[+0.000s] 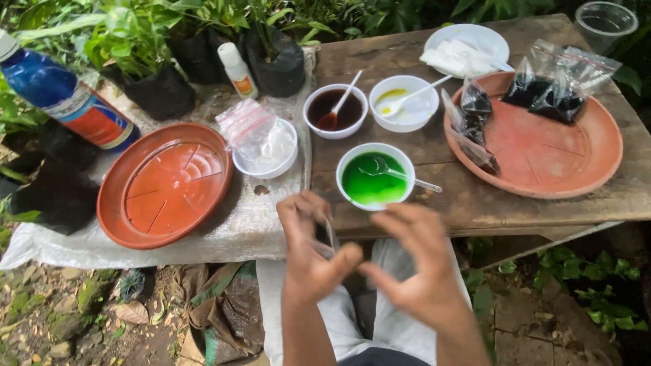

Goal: The person is preparing liquid samples by stirring a green solution and then carefully spooning it into small plastic bags.

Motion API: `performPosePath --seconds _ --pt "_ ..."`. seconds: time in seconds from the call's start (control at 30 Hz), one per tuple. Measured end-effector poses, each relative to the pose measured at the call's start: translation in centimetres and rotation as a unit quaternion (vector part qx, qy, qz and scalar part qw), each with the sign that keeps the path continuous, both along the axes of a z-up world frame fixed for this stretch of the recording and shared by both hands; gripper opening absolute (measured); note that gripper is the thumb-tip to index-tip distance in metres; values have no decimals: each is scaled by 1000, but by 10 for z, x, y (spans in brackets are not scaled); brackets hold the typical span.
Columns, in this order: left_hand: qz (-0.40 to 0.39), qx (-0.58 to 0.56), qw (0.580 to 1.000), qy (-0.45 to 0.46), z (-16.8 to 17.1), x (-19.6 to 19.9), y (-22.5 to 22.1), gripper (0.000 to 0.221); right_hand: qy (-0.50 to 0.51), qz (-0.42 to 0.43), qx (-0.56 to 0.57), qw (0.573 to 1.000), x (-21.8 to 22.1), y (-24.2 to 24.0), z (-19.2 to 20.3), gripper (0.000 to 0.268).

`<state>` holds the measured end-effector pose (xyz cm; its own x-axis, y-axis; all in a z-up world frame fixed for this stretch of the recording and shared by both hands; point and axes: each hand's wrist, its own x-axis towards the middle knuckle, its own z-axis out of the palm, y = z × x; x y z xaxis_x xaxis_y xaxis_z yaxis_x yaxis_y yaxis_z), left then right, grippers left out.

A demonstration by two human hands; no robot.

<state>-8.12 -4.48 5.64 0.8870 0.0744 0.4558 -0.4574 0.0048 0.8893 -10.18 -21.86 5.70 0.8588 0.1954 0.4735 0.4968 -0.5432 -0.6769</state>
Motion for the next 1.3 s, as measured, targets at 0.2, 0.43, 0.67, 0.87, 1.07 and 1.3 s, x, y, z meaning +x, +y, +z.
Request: performPosePath --seconds 0.2,0.43,0.67,0.87,1.07,1.3 --pt "-34 30 996 79 -20 -31 -14 92 -43 39 64 996 -6 27 11 44" --pt "-17 -9 1000 13 -21 -29 -29 31 -54 18 163 985 -7 21 4 22" --pt "-29 -49 998 -18 -24 -24 -24 20 23 42 249 967 -11 12 3 34" --pt "-60 -117 990 -44 -21 -23 -16 17 19 46 289 956 -11 19 11 37" --pt "-41 -82 993 -67 -15 -25 -10 16 6 40 283 958 -14 25 9 33" --pt "-4 -42 997 -71 -13 -27 -9 18 8 -3 289 957 -16 34 4 33"
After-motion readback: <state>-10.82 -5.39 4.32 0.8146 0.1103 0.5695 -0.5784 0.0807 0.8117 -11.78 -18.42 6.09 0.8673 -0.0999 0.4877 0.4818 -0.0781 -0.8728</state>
